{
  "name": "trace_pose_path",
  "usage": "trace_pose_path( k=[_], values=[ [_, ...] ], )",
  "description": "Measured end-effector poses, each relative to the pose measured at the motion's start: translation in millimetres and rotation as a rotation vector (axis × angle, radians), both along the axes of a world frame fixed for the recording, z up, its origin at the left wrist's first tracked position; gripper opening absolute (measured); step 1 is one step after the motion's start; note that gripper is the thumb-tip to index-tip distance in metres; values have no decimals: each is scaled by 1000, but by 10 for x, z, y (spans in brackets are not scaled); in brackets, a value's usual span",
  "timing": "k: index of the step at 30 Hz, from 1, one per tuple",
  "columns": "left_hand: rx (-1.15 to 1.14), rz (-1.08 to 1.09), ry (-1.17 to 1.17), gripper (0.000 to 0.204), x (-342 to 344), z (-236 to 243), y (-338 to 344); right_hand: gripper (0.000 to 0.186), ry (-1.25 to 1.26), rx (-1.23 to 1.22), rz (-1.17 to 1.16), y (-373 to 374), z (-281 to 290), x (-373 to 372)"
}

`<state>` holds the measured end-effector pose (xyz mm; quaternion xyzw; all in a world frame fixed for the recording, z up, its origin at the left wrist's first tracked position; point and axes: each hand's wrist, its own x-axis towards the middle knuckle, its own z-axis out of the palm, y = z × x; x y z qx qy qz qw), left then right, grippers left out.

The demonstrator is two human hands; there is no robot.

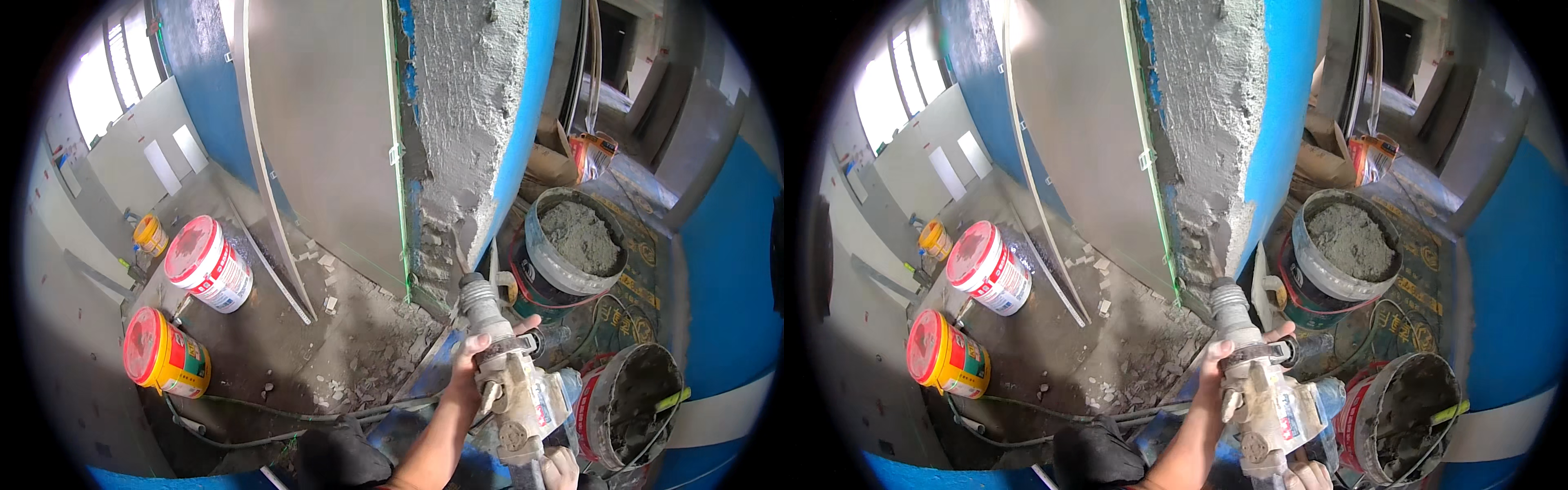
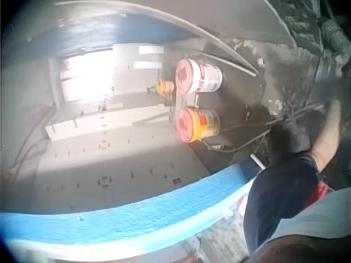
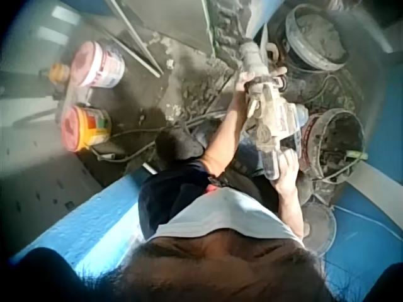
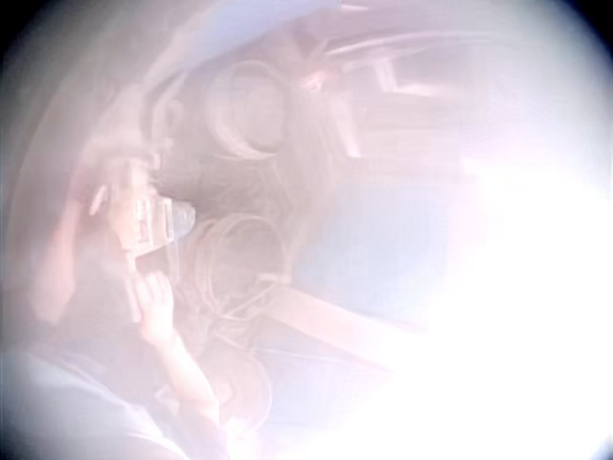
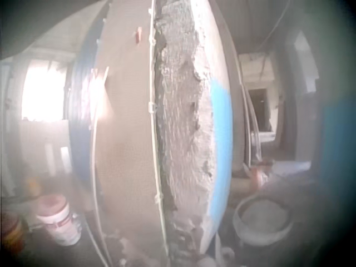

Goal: The person uses an electric drill to remove concrete from a wall corner, first by hand with a chisel and then using the power tool.

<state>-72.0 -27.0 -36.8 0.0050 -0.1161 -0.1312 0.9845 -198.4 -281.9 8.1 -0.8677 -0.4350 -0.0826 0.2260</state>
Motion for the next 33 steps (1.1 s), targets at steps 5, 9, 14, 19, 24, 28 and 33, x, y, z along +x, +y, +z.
trace_pose_path(
  k=[5, 9, 14, 19, 24, 28, 33],
  values=[
    [-3, 0, 9, 98, -67, -52, -35, 56, 120, 34, 0, 7, 3, 4],
    [7, -3, -12, 99, -24, -66, -20, 55, -14, 91, 0, 8, -71, 25],
    [54, 73, 11, 98, 131, -61, -39, 46, 3, 38, -16, 72, 27, 274],
    [86, 128, -2, 100, 233, -15, -19, 28, -60, 167, -14, 110, 70, 471],
    [121, 241, 24, 101, 242, -18, 35, 22, 6, 73, -8, 225, 96, 512],
    [129, 173, -23, 100, 275, -84, 128, 27, 64, 100, -73, 340, 156, 471],
    [87, 184, -7, 107, 259, 40, 56, 34, 45, 16, -89, 433, 320, 428]
  ],
)
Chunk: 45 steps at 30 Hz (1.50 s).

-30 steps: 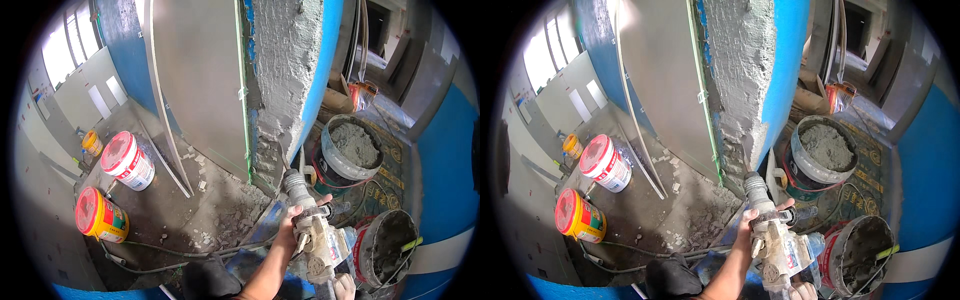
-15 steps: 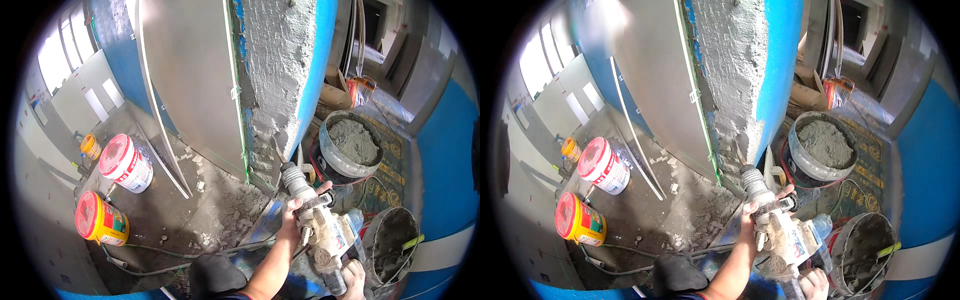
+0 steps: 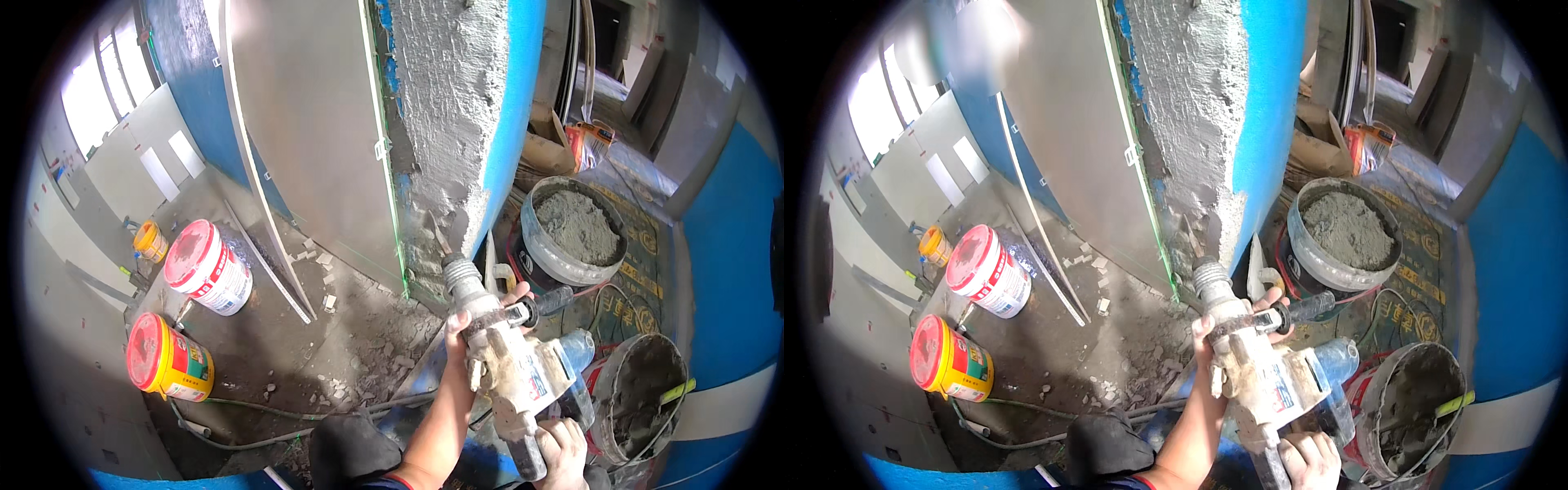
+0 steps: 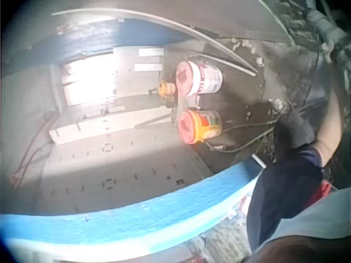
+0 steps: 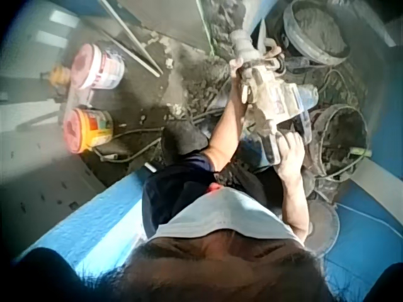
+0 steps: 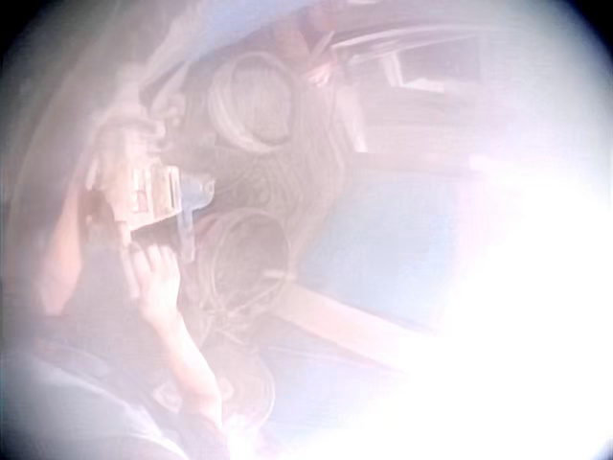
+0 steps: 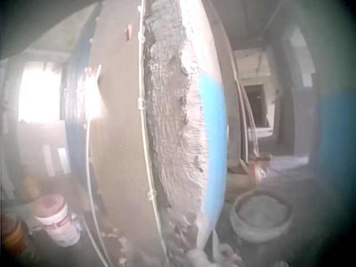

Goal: The person uses an electric drill to remove concrete from a wall corner, first by hand with a chisel and then using the power tool.

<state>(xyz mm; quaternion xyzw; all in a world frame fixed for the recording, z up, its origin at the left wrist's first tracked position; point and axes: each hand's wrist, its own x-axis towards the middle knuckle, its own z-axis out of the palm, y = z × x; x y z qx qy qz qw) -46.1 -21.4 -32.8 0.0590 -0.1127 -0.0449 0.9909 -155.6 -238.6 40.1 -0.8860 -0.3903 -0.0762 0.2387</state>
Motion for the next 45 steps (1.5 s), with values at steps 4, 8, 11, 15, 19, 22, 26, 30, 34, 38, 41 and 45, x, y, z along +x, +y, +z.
trace_pose_path(
  k=[4, 8, 11, 15, 19, 22, 26, 30, 34, 38, 41, 45],
  values=[
    [50, 10, 6, 107, 12, -33, 70, 35, -53, 167, 41, -40, -130, 68],
    [-5, -67, -110, 109, 96, -215, 216, 34, 6, 89, 22, 96, -55, 123],
    [3, -72, -146, 111, 105, -234, 243, 29, 20, 71, 18, 128, -13, 82],
    [5, -72, -102, 109, 61, -104, 276, 25, 8, 24, 18, 136, -54, 43],
    [26, -41, -64, 104, 59, -116, 295, 41, -51, 107, -1, 182, -83, 8],
    [4, -18, -45, 105, 89, -154, 286, 47, -71, 127, 13, 176, -171, 21],
    [-10, -39, -214, 111, 113, -173, 341, 41, -48, 46, -4, 292, -48, 29],
    [27, -2, -146, 109, 84, -85, 363, 35, -40, 85, -46, 346, -53, 60],
    [-6, -16, -157, 107, 179, -202, 302, 35, -47, 47, -43, 300, -89, 122],
    [3, 9, -162, 109, 148, -191, 333, 32, -38, 50, -44, 334, -75, 129],
    [-55, -25, -213, 107, 146, -150, 350, 29, -79, 47, 9, 351, -67, 132],
    [-102, -92, -260, 109, 179, -219, 394, 30, -80, 32, 12, 386, -47, 97]
  ],
)
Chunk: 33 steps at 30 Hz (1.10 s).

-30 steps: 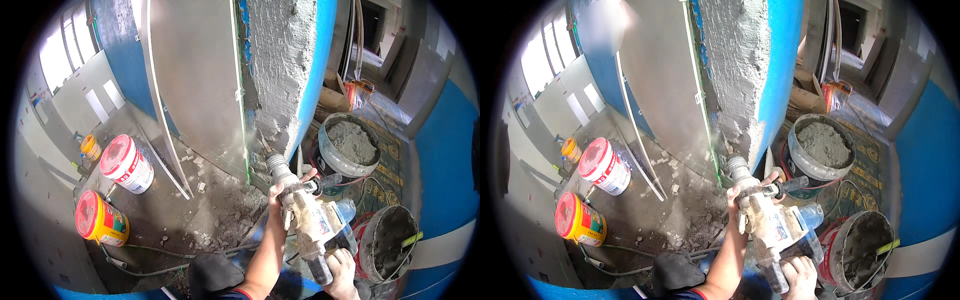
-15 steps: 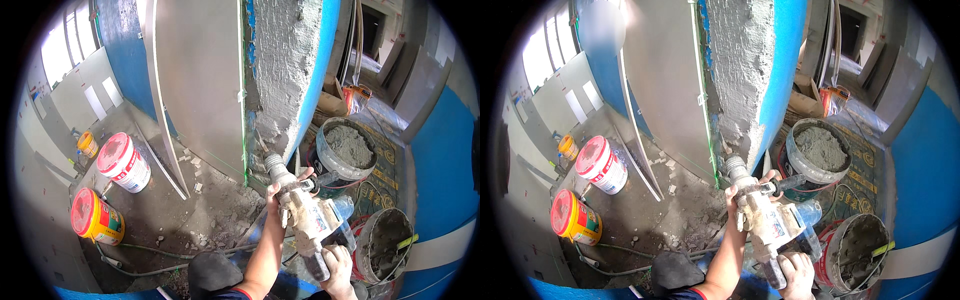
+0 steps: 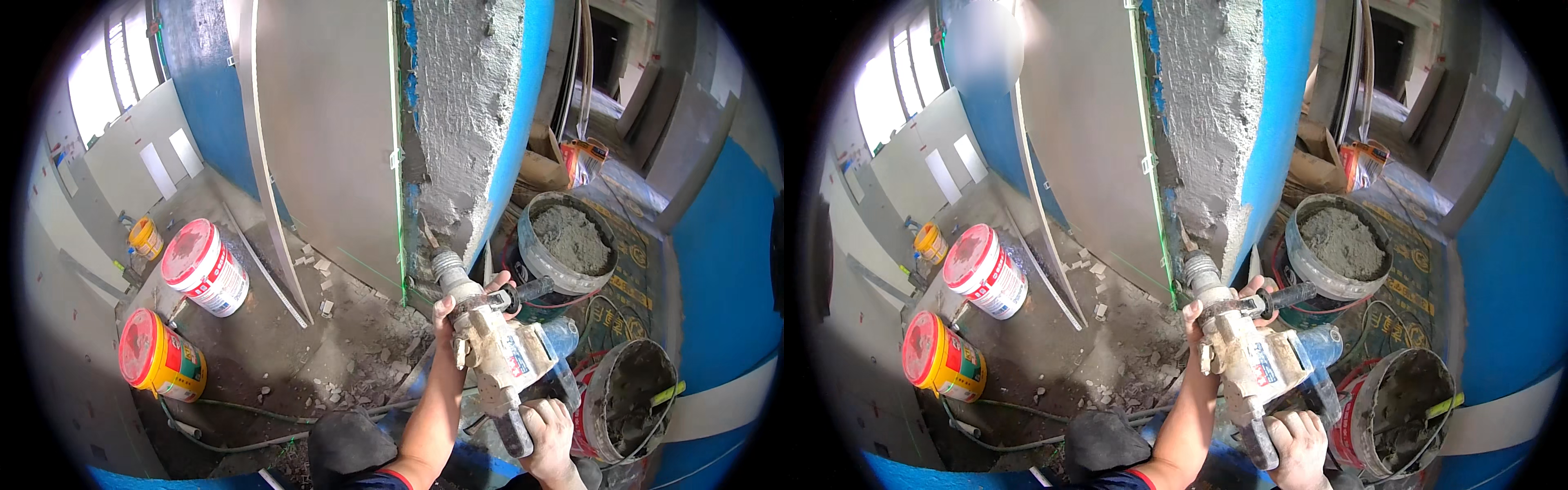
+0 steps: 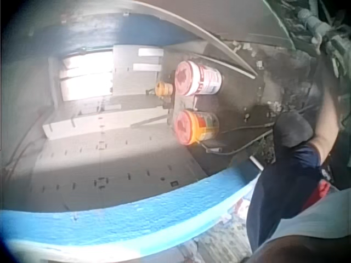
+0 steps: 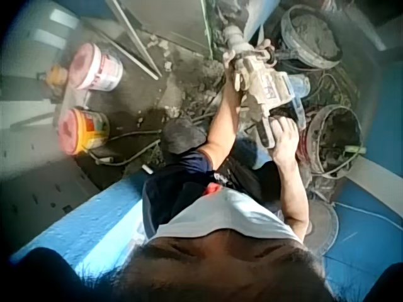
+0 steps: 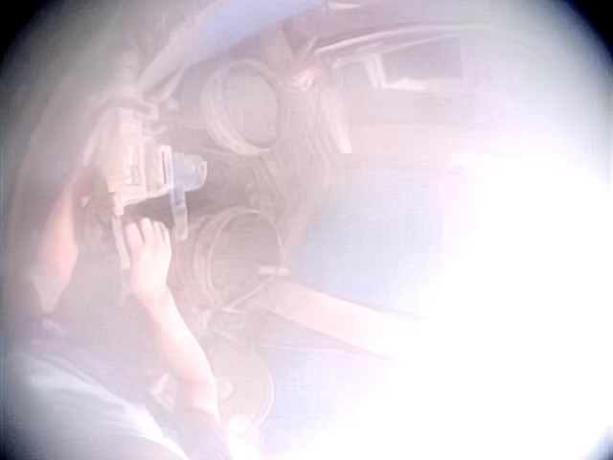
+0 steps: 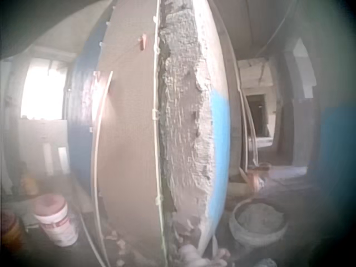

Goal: The person uses an electric drill to remove concrete from a wall corner, first by hand with a chisel and then using the power tool.

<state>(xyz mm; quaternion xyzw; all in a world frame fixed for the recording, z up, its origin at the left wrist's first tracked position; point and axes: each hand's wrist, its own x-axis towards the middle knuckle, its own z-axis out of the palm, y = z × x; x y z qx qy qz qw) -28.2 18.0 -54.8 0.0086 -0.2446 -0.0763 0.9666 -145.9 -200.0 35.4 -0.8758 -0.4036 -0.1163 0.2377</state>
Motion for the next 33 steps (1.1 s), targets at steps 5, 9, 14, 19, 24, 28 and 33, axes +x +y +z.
trace_pose_path(
  k=[5, 9, 14, 19, 24, 28, 33],
  values=[
    [70, 74, 33, 106, -8, 16, -35, 31, -19, -6, 11, -35, -55, 37],
    [113, 194, 79, 106, -16, 64, -36, 35, 18, -102, 66, -54, 3, 0],
    [-35, -13, 30, 104, -87, 31, -56, 40, 24, -25, 15, -33, 3, -24],
    [-27, -2, 138, 101, -329, -136, -218, 46, 30, -82, 84, -304, -46, -263],
    [69, -22, 311, 91, -507, -27, -370, 48, -31, -38, 54, -661, -339, -494],
    [-8, -53, 379, 87, -443, -241, -454, 43, 53, -134, 33, -481, -190, -374],
    [-47, -22, 383, 85, -294, -278, -474, 52, -125, -57, 3, -597, -376, -258]
  ],
)
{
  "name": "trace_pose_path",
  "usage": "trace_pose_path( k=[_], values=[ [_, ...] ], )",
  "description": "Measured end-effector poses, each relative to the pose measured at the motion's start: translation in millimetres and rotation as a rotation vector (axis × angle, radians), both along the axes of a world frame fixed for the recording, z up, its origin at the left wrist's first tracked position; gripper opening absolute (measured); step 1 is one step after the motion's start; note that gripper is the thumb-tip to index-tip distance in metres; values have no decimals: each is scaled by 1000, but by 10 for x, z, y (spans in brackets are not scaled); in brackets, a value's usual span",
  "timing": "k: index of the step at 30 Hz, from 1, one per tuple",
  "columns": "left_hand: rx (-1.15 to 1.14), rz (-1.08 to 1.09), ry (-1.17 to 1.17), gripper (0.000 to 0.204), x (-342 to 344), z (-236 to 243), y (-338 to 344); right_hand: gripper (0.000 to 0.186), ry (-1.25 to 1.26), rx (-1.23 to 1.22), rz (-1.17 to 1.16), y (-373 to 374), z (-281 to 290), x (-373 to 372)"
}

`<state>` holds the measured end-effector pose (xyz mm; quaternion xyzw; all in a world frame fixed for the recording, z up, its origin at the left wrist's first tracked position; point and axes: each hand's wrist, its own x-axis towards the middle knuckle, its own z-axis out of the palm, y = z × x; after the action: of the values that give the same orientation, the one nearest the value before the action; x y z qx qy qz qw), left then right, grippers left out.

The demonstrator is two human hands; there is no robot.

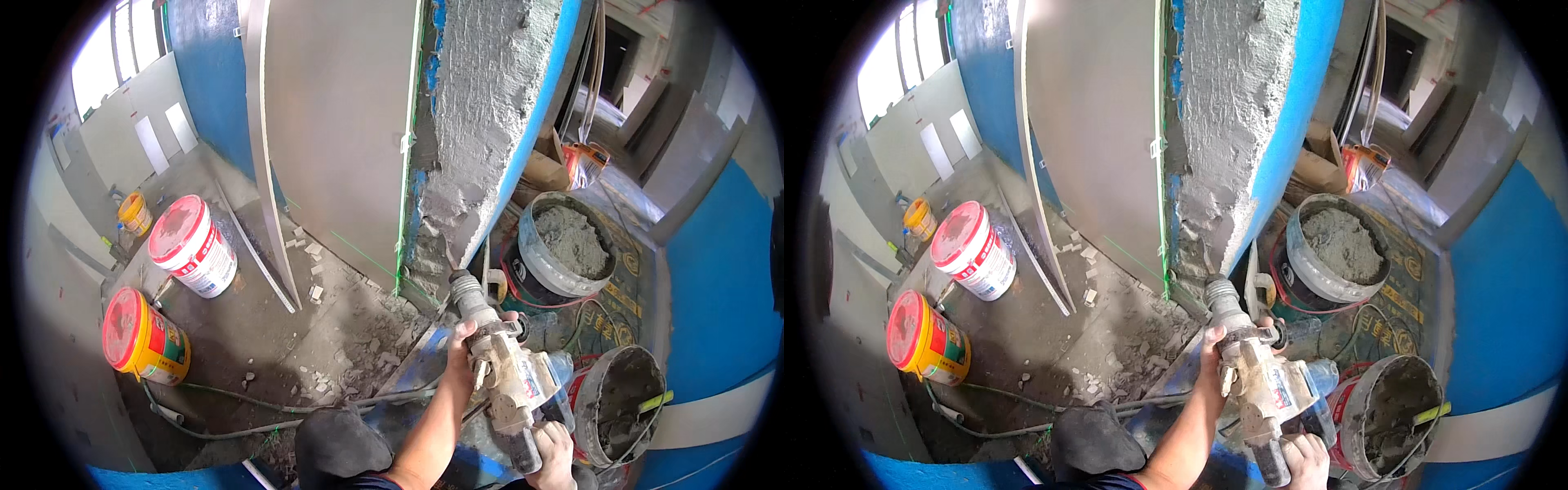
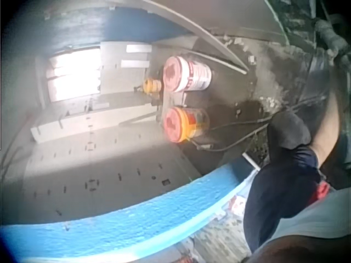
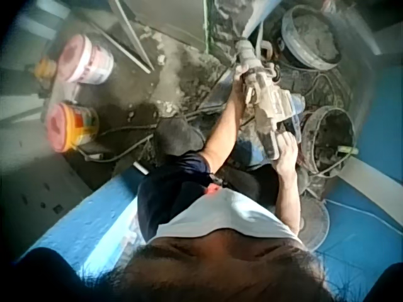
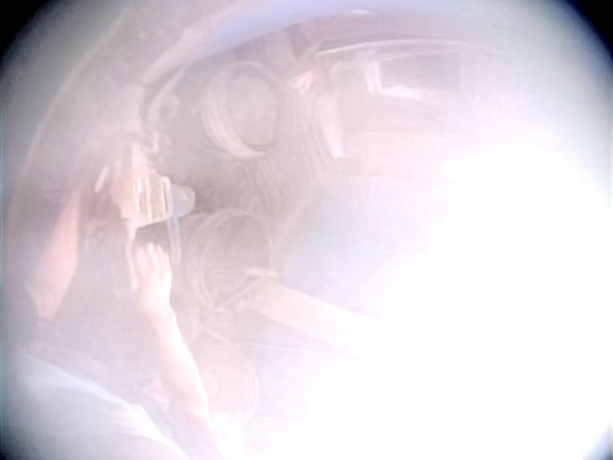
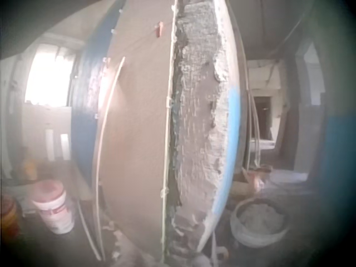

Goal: The person uses an electric drill to remove concrete from a wall corner, first by hand with a chisel and then using the power tool.

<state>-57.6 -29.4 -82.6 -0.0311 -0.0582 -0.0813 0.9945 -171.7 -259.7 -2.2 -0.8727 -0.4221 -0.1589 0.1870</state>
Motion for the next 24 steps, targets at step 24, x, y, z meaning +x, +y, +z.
trace_pose_path(
  k=[24],
  values=[
    [456, 264, 365, 25, 206, 249, -28, 48, 1073, 989, -418, 110, 163, 292]
  ],
)
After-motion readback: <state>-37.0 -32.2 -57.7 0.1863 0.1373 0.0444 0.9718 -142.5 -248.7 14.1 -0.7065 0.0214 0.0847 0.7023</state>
